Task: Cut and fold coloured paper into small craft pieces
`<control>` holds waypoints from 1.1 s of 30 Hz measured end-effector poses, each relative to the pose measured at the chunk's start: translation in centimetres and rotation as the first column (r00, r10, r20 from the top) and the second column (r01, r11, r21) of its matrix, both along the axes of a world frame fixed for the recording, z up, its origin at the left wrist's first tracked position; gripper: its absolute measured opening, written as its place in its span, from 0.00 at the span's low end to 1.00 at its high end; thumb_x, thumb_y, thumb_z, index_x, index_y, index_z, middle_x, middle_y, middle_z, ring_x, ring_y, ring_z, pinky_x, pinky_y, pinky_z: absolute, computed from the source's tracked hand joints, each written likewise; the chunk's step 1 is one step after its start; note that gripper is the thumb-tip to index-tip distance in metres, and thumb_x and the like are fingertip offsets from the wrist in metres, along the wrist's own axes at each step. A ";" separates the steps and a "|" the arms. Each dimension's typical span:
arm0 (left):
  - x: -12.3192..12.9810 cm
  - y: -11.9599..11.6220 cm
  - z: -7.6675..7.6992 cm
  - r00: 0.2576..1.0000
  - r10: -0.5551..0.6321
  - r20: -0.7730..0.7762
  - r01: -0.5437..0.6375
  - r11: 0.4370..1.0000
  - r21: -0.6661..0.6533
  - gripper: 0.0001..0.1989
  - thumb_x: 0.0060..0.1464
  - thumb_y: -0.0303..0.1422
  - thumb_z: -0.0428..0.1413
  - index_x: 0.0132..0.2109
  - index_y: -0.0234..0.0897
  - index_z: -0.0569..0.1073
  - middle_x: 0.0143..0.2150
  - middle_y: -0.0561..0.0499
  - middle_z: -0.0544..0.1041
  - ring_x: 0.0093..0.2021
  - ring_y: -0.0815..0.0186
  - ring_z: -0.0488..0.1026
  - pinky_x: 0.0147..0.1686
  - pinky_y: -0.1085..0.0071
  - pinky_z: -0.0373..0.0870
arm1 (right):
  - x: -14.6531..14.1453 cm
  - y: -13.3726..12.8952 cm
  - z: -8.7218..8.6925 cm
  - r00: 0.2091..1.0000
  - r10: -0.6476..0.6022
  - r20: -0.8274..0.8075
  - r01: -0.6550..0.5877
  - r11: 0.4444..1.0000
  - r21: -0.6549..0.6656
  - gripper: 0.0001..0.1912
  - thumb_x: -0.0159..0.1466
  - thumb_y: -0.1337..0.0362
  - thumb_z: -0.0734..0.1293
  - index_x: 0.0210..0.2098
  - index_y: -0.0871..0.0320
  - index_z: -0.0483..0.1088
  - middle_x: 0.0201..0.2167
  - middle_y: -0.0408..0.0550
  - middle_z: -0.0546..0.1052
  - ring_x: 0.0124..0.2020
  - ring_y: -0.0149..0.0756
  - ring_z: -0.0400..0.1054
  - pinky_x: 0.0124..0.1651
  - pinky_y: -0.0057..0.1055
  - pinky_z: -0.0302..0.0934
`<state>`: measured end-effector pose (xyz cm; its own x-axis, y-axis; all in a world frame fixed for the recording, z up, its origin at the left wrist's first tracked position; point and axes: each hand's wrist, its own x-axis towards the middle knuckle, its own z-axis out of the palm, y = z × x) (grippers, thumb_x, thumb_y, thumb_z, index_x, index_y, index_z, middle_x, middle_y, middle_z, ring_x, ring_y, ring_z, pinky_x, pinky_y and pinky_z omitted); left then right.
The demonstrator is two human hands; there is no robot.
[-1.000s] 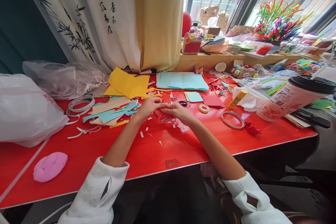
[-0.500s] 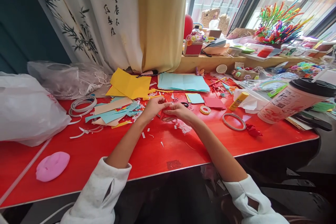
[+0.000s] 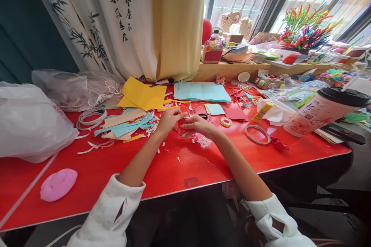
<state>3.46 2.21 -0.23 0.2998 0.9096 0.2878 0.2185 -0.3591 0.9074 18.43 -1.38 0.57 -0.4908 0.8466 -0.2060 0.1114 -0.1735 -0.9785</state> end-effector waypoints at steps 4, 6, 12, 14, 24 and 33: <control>0.0 0.0 0.1 0.996 -0.077 0.034 0.080 0.991 -0.103 0.18 0.44 0.44 0.56 0.21 0.35 0.61 0.18 0.57 0.59 0.21 0.73 0.56 0.22 0.74 0.52 | 0.3 0.2 0.0 1.000 0.029 0.001 -0.029 1.000 0.005 0.11 0.55 0.60 0.68 0.28 0.65 0.73 0.25 0.53 0.78 0.28 0.34 0.73 0.34 0.26 0.69; -0.1 0.0 0.1 0.992 -0.110 0.067 0.119 0.982 -0.149 0.18 0.44 0.44 0.56 0.21 0.35 0.61 0.18 0.56 0.60 0.21 0.73 0.57 0.22 0.74 0.53 | 0.5 0.3 -0.1 0.999 0.038 0.008 -0.038 0.999 0.003 0.12 0.55 0.60 0.68 0.27 0.65 0.73 0.25 0.53 0.78 0.28 0.33 0.73 0.34 0.26 0.69; -0.1 0.0 0.2 0.989 -0.061 0.131 0.086 0.978 -0.191 0.19 0.44 0.43 0.56 0.18 0.35 0.60 0.17 0.57 0.58 0.19 0.74 0.55 0.20 0.74 0.51 | 0.8 0.4 -0.2 0.997 0.073 0.027 -0.073 0.997 -0.015 0.11 0.55 0.60 0.68 0.28 0.65 0.73 0.25 0.53 0.78 0.28 0.34 0.74 0.33 0.25 0.69; -0.1 0.0 0.3 0.991 -0.058 0.118 0.079 0.981 -0.180 0.19 0.43 0.44 0.56 0.18 0.35 0.61 0.16 0.57 0.58 0.19 0.74 0.55 0.20 0.74 0.51 | 0.8 0.4 -0.2 0.997 0.078 0.021 -0.077 0.997 -0.020 0.12 0.55 0.60 0.68 0.28 0.65 0.73 0.25 0.53 0.78 0.28 0.34 0.74 0.33 0.26 0.69; -0.4 0.5 -0.1 0.996 0.011 0.088 -0.003 0.995 -0.095 0.20 0.46 0.44 0.54 0.17 0.35 0.61 0.16 0.57 0.58 0.18 0.74 0.53 0.20 0.73 0.49 | 0.9 0.4 -0.1 0.998 0.065 0.021 -0.065 0.998 0.002 0.14 0.56 0.57 0.67 0.30 0.65 0.72 0.28 0.54 0.78 0.30 0.34 0.74 0.34 0.27 0.69; -1.3 1.3 -0.2 0.990 0.137 0.029 -0.138 0.990 0.029 0.19 0.47 0.42 0.52 0.17 0.36 0.59 0.17 0.56 0.55 0.20 0.72 0.52 0.22 0.72 0.48 | 0.4 0.5 -0.4 0.997 -0.041 0.059 0.035 0.994 0.106 0.10 0.60 0.60 0.63 0.30 0.63 0.67 0.28 0.51 0.76 0.28 0.31 0.72 0.30 0.24 0.66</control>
<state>2.21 3.51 -0.45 0.1645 0.9320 0.3228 0.2437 -0.3556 0.9023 18.85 -0.85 0.19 -0.4471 0.8829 -0.1437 0.1664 -0.0757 -0.9832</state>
